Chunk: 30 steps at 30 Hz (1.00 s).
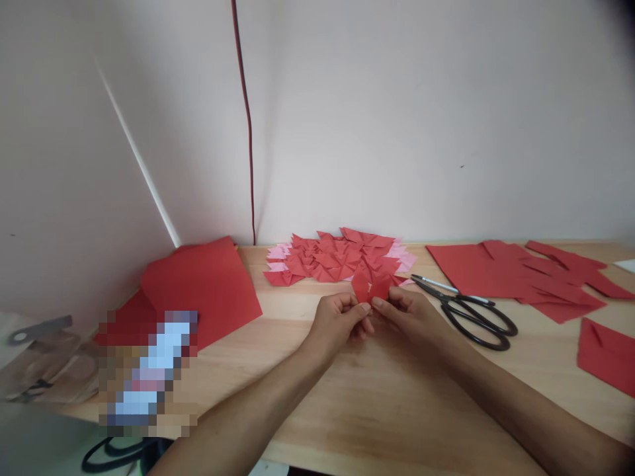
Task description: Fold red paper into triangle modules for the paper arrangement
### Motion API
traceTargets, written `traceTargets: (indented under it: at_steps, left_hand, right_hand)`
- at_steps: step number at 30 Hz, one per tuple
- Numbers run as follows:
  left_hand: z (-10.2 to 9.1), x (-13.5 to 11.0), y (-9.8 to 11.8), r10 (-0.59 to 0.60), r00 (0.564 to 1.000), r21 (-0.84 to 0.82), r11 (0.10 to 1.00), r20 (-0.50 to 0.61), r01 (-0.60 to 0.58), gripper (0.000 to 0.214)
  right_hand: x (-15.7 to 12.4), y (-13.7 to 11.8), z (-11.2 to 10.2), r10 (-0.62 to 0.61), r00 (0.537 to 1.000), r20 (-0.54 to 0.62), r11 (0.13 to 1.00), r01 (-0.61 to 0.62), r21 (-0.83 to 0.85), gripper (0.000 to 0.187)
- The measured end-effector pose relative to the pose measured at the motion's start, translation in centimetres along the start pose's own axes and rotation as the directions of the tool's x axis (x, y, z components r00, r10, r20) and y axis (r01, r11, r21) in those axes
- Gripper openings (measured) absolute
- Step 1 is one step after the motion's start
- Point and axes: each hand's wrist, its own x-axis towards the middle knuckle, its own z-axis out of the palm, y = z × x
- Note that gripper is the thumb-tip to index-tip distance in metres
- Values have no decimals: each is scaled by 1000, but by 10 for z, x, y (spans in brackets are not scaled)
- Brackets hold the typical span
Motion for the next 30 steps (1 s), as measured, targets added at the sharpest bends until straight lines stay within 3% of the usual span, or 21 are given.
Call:
traceTargets:
  at_steps: [11,17,22,30]
  left_hand:
    - [1,-2,3,-5,1000,-30,1000,16,5,25]
    - [1,-1,2,-1,1000,-15,1000,-20,1,26]
    - [2,-2,2,-25,999,-8,1000,-45,25,23]
    - [1,-2,2,-31,1000,-46,998,0,31,26]
  right_hand:
    - [-1,-1,0,22,999,-26,999,-23,-31,43]
    - [0,-1,3,101,995,-27,994,-100,35,43]
    - [0,1,1,57,998,-11,998,-57,-23,38]
    - [-1,-5,0,68,997,-20,997,-68,-18,45]
